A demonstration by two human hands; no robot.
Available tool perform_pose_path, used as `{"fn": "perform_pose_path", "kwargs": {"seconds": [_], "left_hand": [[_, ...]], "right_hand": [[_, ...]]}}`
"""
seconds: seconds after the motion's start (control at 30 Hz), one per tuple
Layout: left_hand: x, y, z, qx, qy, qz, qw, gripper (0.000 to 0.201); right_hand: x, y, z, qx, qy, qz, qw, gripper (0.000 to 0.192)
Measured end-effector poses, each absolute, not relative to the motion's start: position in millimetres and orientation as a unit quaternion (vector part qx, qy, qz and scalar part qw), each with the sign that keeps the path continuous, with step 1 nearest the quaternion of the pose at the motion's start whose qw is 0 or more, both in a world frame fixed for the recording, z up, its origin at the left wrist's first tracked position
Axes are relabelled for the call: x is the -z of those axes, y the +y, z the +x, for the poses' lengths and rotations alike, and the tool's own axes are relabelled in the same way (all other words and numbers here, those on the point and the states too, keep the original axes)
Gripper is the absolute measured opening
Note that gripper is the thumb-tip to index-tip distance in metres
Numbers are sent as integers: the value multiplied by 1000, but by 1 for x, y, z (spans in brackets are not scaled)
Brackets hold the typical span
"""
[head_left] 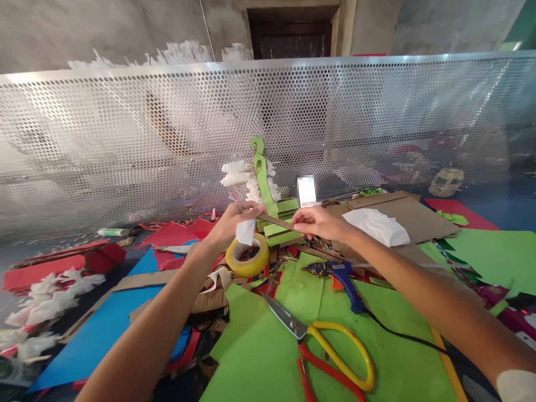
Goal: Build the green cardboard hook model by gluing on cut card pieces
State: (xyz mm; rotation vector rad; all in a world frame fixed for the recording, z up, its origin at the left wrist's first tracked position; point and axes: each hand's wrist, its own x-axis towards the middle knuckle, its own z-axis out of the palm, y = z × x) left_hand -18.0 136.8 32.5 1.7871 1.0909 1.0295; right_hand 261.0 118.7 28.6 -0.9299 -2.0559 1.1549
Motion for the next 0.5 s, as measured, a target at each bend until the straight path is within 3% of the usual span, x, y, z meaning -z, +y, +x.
{"fn": "perform_pose_path", "kwargs": {"seconds": [0.17,0.3,0.5], "left_hand": [[-33,145,-39,-230,435,817,301,37],[-28,128,-13,-125,369,860,331,40],[-23,108,15,-56,323,877,352,43]], "right_hand": [[-48,125,286,-251,-834,-394,292,21],[-50,120,284,-262,-860,-358,253,21],[-41,118,272,-294,-832,-340,325,21]]}}
